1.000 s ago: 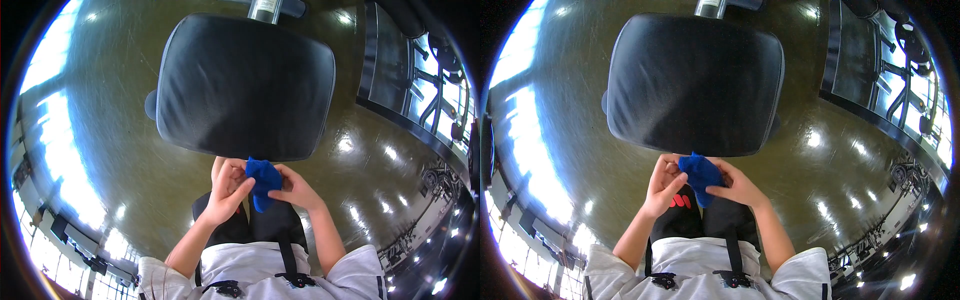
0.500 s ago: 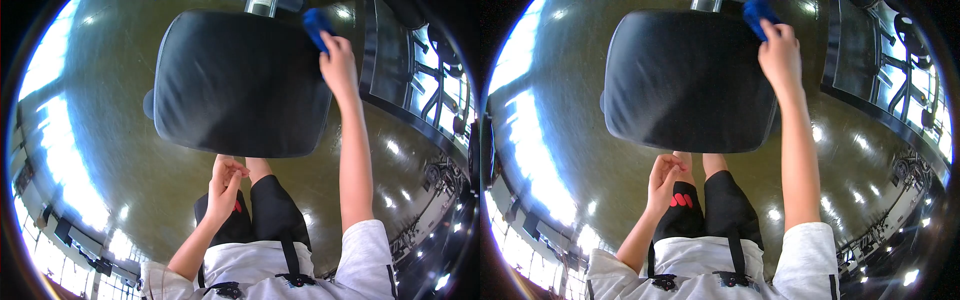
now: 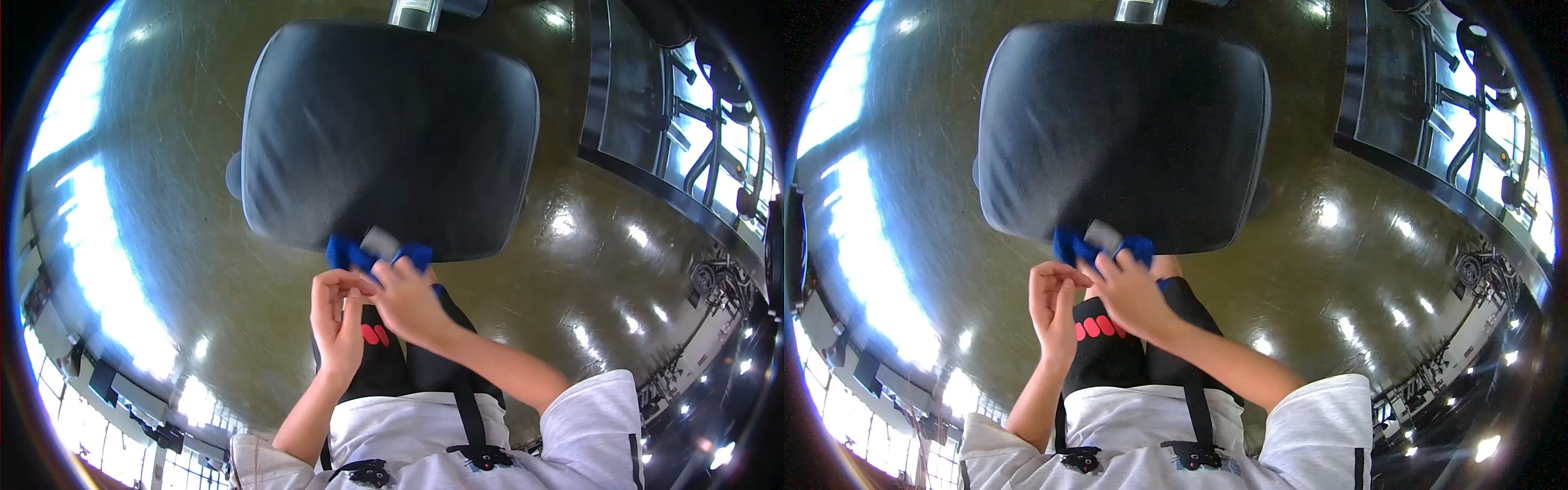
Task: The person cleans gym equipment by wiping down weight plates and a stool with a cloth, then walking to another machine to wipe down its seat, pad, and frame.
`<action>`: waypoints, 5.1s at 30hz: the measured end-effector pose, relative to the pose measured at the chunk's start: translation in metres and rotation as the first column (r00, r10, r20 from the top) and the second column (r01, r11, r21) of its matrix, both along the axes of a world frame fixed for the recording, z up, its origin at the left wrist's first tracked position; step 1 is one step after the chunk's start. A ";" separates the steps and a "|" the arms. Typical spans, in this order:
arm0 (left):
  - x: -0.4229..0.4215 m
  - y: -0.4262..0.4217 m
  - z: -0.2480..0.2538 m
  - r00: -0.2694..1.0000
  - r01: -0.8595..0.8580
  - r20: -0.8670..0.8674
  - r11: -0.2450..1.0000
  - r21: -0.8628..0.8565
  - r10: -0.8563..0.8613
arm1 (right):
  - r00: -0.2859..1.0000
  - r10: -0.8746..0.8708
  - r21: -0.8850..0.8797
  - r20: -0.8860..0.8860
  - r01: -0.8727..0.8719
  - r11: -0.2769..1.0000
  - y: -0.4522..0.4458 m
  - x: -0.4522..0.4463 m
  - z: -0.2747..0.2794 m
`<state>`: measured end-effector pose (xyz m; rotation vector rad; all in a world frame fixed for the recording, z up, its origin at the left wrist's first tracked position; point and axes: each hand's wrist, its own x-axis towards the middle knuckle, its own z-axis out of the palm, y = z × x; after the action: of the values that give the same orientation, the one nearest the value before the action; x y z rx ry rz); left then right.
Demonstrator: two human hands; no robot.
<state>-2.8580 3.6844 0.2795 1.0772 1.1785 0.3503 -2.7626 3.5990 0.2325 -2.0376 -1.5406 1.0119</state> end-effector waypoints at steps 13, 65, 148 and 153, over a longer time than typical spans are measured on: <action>0.056 0.078 -0.017 0.995 0.071 0.045 0.944 0.321 -0.090 | 0.804 -0.443 0.168 -0.397 0.538 0.826 0.050 0.182 0.043; 0.057 0.002 -0.036 0.930 0.047 0.305 0.756 -0.653 0.207 | 0.449 -0.673 -0.226 -0.588 0.708 0.669 0.000 0.082 0.014; 0.051 -0.031 -0.071 0.436 0.871 -0.668 0.097 0.481 -0.603 | 0.726 -0.677 0.530 0.121 0.530 0.662 0.087 0.225 -0.049; 0.008 -0.033 -0.066 0.703 0.638 -0.365 0.314 0.703 -0.610 | 0.865 -0.458 0.507 0.205 0.306 0.806 0.075 0.150 -0.034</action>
<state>-2.8501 3.6514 0.2132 2.2733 0.4640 0.2230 -2.6127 3.6741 0.1985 -2.0952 -1.2581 0.1347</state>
